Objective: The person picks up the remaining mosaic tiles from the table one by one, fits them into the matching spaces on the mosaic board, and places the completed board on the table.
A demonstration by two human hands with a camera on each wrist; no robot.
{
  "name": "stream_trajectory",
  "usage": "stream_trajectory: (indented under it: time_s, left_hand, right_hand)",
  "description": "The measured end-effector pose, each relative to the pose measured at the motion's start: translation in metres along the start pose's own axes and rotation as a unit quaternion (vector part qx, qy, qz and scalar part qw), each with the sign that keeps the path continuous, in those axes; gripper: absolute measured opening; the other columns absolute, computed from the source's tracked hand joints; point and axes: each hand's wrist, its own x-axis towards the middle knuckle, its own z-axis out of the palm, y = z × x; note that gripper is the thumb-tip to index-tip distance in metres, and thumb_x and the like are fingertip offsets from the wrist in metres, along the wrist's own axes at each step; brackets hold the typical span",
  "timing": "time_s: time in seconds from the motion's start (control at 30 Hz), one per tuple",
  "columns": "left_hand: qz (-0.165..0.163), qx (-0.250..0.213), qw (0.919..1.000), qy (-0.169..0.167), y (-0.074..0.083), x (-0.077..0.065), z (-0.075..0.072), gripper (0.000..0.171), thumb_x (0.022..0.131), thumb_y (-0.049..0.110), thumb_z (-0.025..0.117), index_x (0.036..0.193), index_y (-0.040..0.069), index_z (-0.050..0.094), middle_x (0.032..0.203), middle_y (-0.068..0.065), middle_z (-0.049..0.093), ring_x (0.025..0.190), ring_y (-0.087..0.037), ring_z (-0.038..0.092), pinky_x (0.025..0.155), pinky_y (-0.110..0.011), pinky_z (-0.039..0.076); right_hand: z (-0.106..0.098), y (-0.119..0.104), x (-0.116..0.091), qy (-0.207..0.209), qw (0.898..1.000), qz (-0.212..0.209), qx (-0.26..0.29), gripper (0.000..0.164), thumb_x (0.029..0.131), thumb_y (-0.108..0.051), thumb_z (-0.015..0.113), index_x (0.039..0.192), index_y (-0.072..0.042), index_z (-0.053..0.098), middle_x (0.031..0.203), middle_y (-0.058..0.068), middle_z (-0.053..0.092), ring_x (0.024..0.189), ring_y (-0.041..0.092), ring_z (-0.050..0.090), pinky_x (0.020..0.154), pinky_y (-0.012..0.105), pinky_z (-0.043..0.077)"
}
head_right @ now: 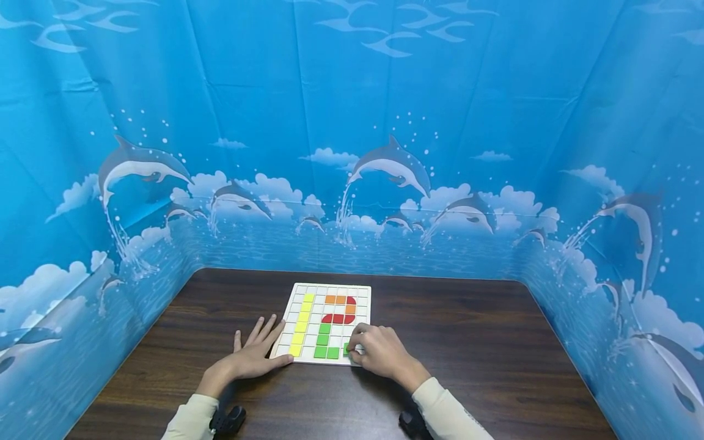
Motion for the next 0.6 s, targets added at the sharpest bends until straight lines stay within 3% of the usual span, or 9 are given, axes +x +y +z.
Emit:
stream_trajectory:
  time_s: [0.17,0.4,0.6]
  left_hand:
    - [-0.008,0.009,0.9999,-0.006,0.003,0.001,-0.002,0.105,0.094,0.075,0.061,0.173,0.02,0.02,0.181,-0.015,0.007,0.167,-0.044,-0.002,0.116,-0.084,-0.016]
    - [0.015,0.004,0.9998,0.012,-0.008,0.006,0.006,0.104,0.094,0.08,0.056,0.173,0.025,0.018,0.181,-0.015,0.006,0.166,-0.046,-0.005,0.113,-0.086,-0.018]
    - [-0.011,0.02,0.9997,-0.005,0.0,0.002,-0.001,0.103,0.095,0.075,0.06,0.173,0.022,0.019,0.181,-0.015,0.006,0.166,-0.045,-0.003,0.116,-0.085,-0.014]
  right_hand:
    - [0.003,-0.001,0.002,-0.023,1.0,0.0,-0.008,0.006,0.094,-0.02,0.083,0.095,-0.024,0.087,0.104,-0.008,0.075,0.069,-0.002,0.057,0.055,0.017,0.04]
    - [-0.001,-0.003,0.003,-0.052,0.998,-0.022,-0.002,0.012,0.097,-0.016,0.08,0.103,-0.023,0.087,0.11,-0.007,0.073,0.059,-0.002,0.044,0.05,0.017,0.031]
    - [-0.006,-0.003,0.001,-0.081,0.996,-0.041,-0.008,0.019,0.099,-0.017,0.077,0.114,-0.025,0.086,0.118,-0.009,0.072,0.066,-0.003,0.048,0.054,0.018,0.034]
